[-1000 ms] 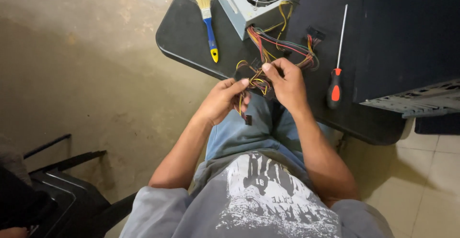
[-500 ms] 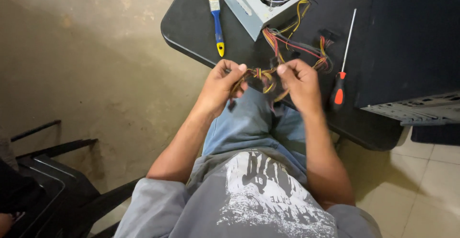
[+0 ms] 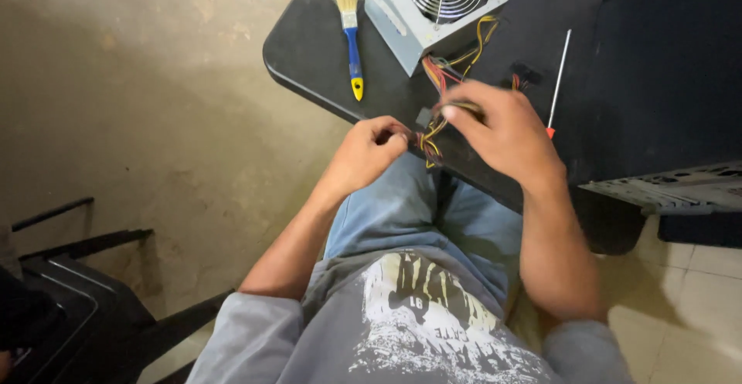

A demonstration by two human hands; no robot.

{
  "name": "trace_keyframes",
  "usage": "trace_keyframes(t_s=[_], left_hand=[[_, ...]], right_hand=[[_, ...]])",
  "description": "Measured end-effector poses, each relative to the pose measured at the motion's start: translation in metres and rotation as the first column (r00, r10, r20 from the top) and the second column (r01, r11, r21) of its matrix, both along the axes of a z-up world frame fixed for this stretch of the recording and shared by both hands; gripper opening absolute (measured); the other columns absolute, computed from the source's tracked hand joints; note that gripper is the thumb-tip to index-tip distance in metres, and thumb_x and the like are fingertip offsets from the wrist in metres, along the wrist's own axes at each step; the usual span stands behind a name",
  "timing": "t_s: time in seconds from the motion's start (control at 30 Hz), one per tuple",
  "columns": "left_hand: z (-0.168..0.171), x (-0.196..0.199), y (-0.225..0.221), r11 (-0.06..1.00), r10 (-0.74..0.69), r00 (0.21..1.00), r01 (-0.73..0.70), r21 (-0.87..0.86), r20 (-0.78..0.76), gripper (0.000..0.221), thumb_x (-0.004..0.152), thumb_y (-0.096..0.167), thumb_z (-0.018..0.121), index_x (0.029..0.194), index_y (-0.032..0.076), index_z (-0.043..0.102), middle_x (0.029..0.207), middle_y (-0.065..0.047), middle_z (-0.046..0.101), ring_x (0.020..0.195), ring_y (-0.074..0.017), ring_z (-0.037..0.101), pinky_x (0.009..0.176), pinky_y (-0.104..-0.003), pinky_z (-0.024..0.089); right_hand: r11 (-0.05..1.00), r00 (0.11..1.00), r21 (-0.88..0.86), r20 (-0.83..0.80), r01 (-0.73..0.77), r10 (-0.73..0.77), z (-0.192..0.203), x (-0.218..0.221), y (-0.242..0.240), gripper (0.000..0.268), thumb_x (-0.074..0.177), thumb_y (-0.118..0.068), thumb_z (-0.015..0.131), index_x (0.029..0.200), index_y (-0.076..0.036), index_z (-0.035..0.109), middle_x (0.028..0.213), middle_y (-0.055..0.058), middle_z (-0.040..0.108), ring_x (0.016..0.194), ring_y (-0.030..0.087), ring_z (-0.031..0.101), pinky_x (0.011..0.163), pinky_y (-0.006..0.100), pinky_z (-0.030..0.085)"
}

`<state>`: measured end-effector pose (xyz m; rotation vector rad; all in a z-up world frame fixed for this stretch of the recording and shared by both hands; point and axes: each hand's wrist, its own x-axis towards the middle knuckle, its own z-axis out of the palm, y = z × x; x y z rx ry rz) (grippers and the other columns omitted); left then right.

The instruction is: Disassembling a computer power supply unit by removing screws and organizing the internal wiring.

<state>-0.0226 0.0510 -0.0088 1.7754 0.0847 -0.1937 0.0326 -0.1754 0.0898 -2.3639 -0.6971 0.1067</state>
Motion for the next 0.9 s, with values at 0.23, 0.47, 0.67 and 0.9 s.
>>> trace_keyframes(t_s=[0.23,0.47,0.67,0.9], left_hand=[[-0.01,0.005,0.0,0.999,-0.028,0.994,0.031,-0.035,0.108,0.022,0.095,0.024,0.062,0.1,0.008,0.076,0.076,-0.017,0.068,0.078,-0.0264,0.065,0.074,-0.045,0.056],[-0.004,0.003,0.0,0.885,-0.079,0.985,-0.002,-0.466,-0.153,0.024,0.09,0.014,0.038,0.092,0.007,0.061,0.063,-0.003,0.048,0.05,-0.0125,0.037,0.043,-0.032,0.024],[-0.059,0.013,-0.013,0.596,-0.118,0.973,-0.09,-0.798,-0.198,0.028,0.101,0.018,0.049,0.116,-0.001,0.063,0.067,-0.005,0.039,0.048,-0.0116,0.036,0.043,-0.025,0.029],[-0.053,0.01,-0.018,0.495,-0.16,0.972,-0.075,-0.866,-0.175,0.023,0.103,0.021,0.05,0.113,0.002,0.061,0.069,-0.003,0.039,0.05,-0.0116,0.039,0.045,-0.026,0.032]], right_hand=[[0.927,0.929,-0.114,0.063,-0.357,0.365,-0.034,0.066,0.079,0.025,0.103,-0.018,0.072,0.126,-0.008,0.075,0.123,0.019,0.067,0.12,0.045,0.067,0.104,0.054,0.054],[0.858,0.988,0.489,0.074,-0.155,0.136,-0.057,0.076,0.096,0.005,0.109,-0.014,0.064,0.112,-0.012,0.066,0.096,0.002,0.068,0.084,0.015,0.07,0.077,0.03,0.054],[0.265,0.911,0.923,-0.168,0.279,-0.376,-0.082,0.018,0.026,0.01,0.117,-0.013,0.062,0.126,-0.01,0.062,0.092,0.001,0.051,0.082,0.015,0.063,0.078,0.034,0.064],[0.578,0.967,0.779,-0.143,0.242,-0.211,-0.163,-0.069,0.029,0.033,0.107,-0.011,0.065,0.137,0.002,0.062,0.123,0.015,0.064,0.126,0.025,0.058,0.118,0.043,0.046]])
